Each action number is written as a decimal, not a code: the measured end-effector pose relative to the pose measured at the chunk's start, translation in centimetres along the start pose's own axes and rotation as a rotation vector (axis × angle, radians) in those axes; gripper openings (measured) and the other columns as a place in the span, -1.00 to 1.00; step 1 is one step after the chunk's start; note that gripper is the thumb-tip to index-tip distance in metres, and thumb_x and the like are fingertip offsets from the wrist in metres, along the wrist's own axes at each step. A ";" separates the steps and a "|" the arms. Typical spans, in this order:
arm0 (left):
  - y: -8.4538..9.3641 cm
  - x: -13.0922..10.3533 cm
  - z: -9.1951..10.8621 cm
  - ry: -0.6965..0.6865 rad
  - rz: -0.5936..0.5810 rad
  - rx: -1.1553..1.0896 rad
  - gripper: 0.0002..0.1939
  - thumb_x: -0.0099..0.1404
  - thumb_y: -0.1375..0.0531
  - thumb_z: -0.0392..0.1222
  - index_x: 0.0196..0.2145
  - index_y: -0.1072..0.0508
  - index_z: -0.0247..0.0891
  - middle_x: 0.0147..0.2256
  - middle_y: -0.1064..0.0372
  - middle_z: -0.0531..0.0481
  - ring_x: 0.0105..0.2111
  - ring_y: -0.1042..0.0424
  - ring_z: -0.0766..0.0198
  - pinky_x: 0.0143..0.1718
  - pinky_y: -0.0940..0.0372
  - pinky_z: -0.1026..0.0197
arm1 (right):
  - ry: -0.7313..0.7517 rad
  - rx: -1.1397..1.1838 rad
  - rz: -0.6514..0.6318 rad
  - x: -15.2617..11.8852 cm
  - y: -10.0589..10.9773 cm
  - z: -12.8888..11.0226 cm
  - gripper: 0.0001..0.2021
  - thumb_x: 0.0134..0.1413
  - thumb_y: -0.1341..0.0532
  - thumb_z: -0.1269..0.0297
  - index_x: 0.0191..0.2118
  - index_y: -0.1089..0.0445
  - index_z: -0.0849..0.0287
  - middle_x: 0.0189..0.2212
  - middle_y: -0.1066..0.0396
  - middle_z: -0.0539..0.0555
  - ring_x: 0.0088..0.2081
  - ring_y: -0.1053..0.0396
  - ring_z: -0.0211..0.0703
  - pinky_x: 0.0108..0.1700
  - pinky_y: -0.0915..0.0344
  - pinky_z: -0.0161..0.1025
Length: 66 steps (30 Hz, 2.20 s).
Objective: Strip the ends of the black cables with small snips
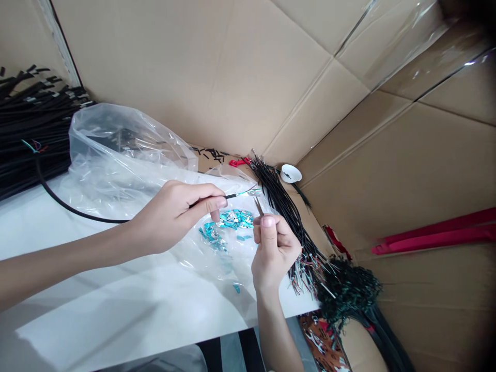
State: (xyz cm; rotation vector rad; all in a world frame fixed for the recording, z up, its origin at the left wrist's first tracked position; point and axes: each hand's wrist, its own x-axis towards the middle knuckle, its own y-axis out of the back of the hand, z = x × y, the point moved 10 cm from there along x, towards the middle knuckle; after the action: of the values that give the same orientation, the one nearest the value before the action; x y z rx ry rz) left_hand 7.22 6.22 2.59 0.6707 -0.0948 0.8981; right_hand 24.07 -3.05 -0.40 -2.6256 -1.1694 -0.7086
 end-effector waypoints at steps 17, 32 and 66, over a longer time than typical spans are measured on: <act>-0.7 -0.1 0.2 0.068 -0.079 -0.031 -0.69 0.47 -0.04 -0.20 -0.35 -0.51 -0.29 -0.66 -0.06 0.21 -0.63 -0.06 0.42 -0.52 0.01 0.32 | -0.001 0.045 -0.033 -0.3 -1.5 0.2 -0.64 0.14 -0.32 -0.03 -0.47 -0.39 0.15 -0.65 -0.18 -0.11 -0.58 -0.10 -0.32 -0.52 -0.07 -0.31; -0.6 0.0 0.0 0.029 -0.040 -0.058 -0.67 0.47 -0.06 -0.19 -0.39 -0.53 -0.27 -0.68 -0.02 0.22 -0.65 -0.03 0.45 -0.51 -0.02 0.33 | -0.009 -0.001 -0.013 -0.1 -1.3 0.6 -0.62 0.16 -0.30 -0.05 -0.48 -0.43 0.16 -0.65 -0.17 -0.10 -0.57 -0.13 -0.30 -0.48 -0.13 -0.29; -0.7 0.0 -0.4 0.042 -0.026 -0.176 -0.67 0.44 -0.09 -0.18 -0.45 -0.53 -0.25 -0.71 -0.03 0.22 -0.70 -0.08 0.48 -0.58 -0.02 0.37 | 0.079 -0.010 0.013 -0.2 -1.2 -0.2 -0.68 0.19 -0.32 0.10 -0.50 -0.45 0.18 -0.66 -0.23 -0.12 -0.58 -0.16 -0.35 -0.49 -0.14 -0.34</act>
State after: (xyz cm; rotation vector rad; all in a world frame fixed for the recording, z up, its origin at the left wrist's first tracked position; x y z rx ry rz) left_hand 7.63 6.17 1.91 0.4883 -0.1261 0.8675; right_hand 23.05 -2.44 -0.34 -2.5850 -1.1295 -0.8104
